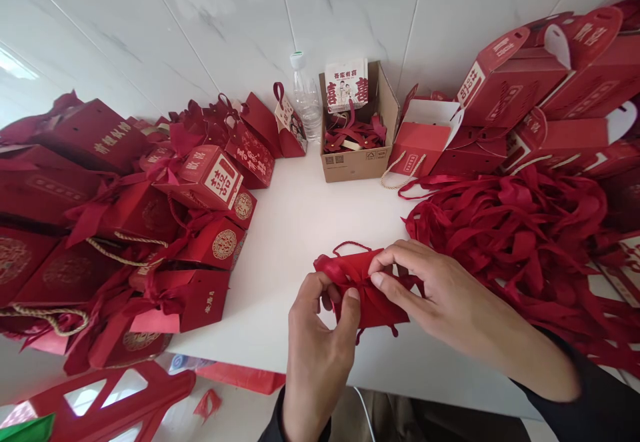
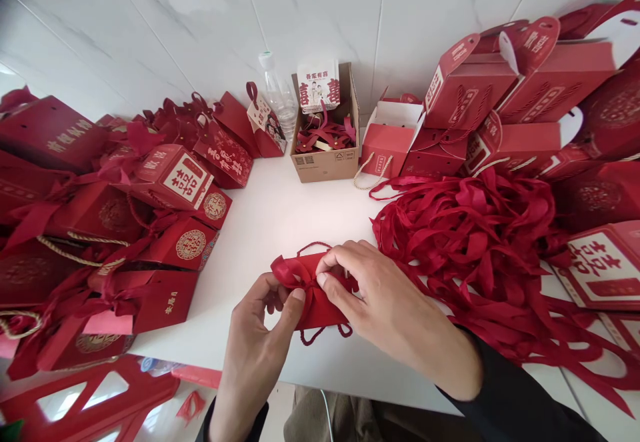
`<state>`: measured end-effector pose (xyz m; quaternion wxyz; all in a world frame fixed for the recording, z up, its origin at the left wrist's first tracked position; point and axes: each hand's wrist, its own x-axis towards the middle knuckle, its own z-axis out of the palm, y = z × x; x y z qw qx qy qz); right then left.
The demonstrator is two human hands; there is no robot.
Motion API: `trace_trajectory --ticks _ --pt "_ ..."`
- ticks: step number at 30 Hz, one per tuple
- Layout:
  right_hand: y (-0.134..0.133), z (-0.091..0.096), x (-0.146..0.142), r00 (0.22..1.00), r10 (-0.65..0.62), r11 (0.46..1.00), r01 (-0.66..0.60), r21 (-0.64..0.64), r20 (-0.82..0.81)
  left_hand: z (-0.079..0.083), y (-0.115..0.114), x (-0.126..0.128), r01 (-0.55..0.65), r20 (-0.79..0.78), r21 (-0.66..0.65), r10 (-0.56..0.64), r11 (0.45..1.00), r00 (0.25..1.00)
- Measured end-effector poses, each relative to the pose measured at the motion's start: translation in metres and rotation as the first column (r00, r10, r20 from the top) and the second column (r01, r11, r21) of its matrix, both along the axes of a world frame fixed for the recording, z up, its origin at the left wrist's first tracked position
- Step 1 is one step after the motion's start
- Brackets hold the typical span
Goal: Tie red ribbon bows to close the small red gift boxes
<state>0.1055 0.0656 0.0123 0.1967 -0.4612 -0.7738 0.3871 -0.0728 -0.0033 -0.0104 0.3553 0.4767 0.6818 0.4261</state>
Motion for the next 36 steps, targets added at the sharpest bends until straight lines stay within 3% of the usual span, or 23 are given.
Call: trace_trajectory --ticks 6,14,21,25,28,36 --pt "0.002 0.003 -0.002 0.998 0.004 1.000 -0.003 0.013 -0.056 -0.004 -0.001 0.001 -0.016 -0.024 0.020 0.016 1.000 1.000" --pt "0.004 0.010 0.001 0.997 -0.062 0.971 0.050 -0.234 -0.045 -0.002 -0.002 0.001 0.012 -0.005 0.012 -0.012 1.000 1.000" --pt "0.007 0.006 0.002 0.995 -0.078 0.970 0.091 -0.226 0.066 0.002 0.000 0.001 0.027 0.057 0.034 -0.029 0.999 0.998" --pt "0.008 0.002 0.002 0.998 -0.063 0.992 0.066 -0.108 0.027 0.001 0.001 0.001 0.070 0.098 0.008 -0.070 0.998 0.993" --pt "0.008 0.000 0.002 0.998 -0.046 0.999 0.046 -0.021 -0.035 -0.003 0.002 0.001 0.027 0.140 -0.025 -0.023 0.999 0.990" --pt "0.007 0.005 0.001 0.998 -0.068 0.986 0.064 -0.152 -0.016 -0.006 0.001 0.003 -0.029 0.143 -0.084 0.040 0.996 0.989"
